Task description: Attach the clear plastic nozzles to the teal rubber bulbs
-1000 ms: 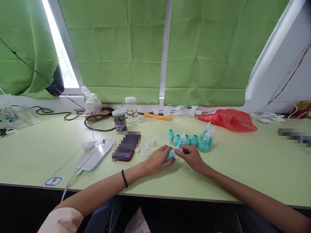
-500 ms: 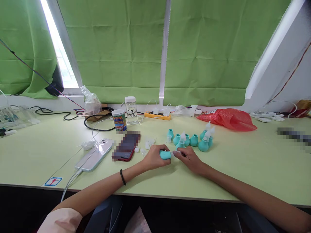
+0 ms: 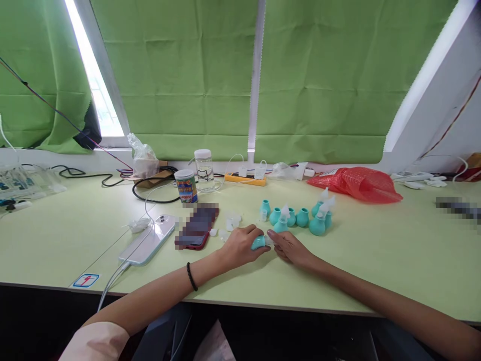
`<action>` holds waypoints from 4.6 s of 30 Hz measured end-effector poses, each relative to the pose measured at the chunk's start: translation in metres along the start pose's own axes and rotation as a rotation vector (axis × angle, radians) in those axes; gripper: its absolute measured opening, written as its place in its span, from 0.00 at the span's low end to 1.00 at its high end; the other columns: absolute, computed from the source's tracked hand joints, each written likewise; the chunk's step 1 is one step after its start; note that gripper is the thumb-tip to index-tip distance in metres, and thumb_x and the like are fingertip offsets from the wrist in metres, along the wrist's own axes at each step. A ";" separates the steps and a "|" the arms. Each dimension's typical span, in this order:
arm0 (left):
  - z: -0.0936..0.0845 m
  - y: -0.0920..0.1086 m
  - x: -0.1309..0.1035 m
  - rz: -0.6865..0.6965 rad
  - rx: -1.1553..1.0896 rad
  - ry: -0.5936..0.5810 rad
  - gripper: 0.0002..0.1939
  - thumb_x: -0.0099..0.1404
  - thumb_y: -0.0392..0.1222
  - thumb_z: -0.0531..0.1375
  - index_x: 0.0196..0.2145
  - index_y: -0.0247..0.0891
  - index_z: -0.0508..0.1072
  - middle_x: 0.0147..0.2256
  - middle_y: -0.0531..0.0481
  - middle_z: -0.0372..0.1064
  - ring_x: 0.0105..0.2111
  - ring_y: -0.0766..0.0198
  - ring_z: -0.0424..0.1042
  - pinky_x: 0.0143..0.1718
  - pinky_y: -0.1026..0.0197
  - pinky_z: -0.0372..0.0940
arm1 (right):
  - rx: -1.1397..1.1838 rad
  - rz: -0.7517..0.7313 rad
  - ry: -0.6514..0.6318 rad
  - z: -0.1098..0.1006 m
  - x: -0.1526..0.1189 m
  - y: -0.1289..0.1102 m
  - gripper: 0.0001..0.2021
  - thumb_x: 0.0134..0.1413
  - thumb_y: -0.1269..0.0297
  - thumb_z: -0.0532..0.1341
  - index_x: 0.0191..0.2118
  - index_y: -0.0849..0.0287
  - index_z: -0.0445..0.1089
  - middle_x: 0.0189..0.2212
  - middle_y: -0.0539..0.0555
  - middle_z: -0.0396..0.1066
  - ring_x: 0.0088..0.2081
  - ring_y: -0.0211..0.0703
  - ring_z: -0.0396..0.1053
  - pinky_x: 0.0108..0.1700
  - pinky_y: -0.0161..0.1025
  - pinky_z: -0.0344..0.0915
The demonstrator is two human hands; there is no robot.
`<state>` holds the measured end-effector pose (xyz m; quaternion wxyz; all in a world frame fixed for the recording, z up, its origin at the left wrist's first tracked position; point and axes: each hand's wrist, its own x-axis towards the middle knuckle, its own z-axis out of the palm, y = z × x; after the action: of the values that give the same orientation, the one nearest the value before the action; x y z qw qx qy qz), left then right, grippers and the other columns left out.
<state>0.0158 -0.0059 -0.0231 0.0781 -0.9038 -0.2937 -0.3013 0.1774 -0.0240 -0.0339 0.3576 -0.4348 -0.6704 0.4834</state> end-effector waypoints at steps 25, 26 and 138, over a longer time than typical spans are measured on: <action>-0.010 0.012 0.007 -0.188 -0.356 0.025 0.11 0.60 0.46 0.46 0.36 0.36 0.59 0.31 0.49 0.63 0.31 0.65 0.63 0.33 0.63 0.58 | -0.073 -0.250 0.206 0.000 -0.008 -0.018 0.17 0.49 0.52 0.50 0.21 0.60 0.53 0.15 0.44 0.46 0.17 0.29 0.45 0.17 0.30 0.44; -0.010 0.013 0.007 -0.216 -0.410 0.019 0.11 0.61 0.46 0.45 0.37 0.37 0.57 0.33 0.49 0.62 0.33 0.65 0.63 0.34 0.63 0.58 | -0.047 -0.274 0.196 0.000 -0.009 -0.019 0.14 0.48 0.53 0.52 0.24 0.59 0.55 0.16 0.44 0.48 0.17 0.29 0.47 0.17 0.30 0.46; -0.019 -0.010 0.018 -0.523 -1.723 -0.054 0.12 0.49 0.38 0.60 0.34 0.32 0.71 0.40 0.42 0.66 0.40 0.58 0.65 0.40 0.56 0.61 | -0.213 -0.279 0.159 0.001 -0.010 -0.015 0.11 0.50 0.57 0.51 0.32 0.59 0.61 0.21 0.47 0.60 0.22 0.34 0.60 0.25 0.32 0.56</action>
<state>0.0119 0.0049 0.0023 -0.7046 -0.5600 -0.1642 -0.4036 0.1770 -0.0354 -0.0207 0.4247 -0.4098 -0.7413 0.3195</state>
